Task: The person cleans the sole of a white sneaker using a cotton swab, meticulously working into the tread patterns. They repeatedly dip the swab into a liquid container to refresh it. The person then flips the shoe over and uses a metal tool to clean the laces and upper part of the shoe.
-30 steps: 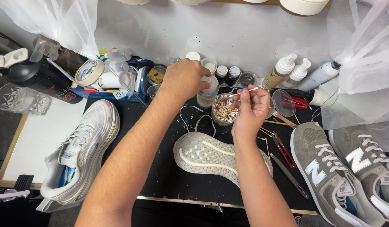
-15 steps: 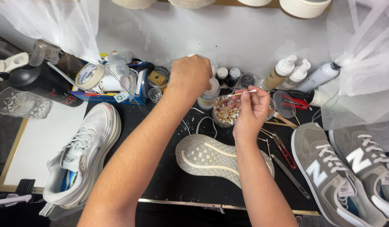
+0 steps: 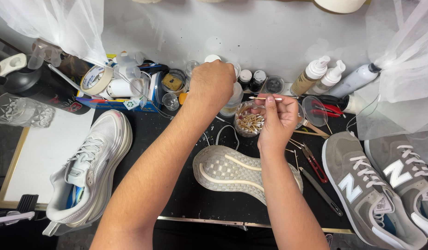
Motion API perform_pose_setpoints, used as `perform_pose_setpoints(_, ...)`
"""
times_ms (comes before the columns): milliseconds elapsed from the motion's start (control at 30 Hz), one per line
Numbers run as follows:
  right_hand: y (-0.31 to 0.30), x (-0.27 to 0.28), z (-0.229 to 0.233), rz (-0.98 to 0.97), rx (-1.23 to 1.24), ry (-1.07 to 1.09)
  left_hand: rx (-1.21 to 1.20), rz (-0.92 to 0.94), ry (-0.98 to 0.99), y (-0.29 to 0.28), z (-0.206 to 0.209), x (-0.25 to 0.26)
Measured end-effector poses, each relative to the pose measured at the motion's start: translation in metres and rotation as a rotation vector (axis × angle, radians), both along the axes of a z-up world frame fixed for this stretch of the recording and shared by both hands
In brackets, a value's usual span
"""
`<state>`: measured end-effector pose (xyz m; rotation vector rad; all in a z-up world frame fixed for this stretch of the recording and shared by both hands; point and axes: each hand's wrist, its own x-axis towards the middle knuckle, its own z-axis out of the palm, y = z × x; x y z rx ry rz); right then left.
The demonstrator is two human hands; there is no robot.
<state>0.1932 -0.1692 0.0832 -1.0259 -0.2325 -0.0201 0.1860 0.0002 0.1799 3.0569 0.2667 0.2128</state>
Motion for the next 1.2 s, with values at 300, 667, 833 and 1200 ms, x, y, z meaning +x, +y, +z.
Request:
perform_pose_setpoints(300,0.001,0.000,0.000,-0.029,-0.020,0.007,-0.011,0.005,0.101,0.002,0.011,-0.004)
perform_pose_setpoints(667,0.001,-0.001,0.002,-0.019,-0.023,-0.013,-0.090,0.034,0.047,0.006,0.004,-0.010)
perform_pose_setpoints(833,0.001,-0.001,0.002,-0.019,-0.028,-0.014,-0.121,0.036,0.025,0.008,0.004,-0.010)
perform_pose_setpoints(1200,0.009,-0.010,-0.002,0.071,-0.166,-0.277,-0.471,0.195,-0.216,0.020,-0.038,-0.077)
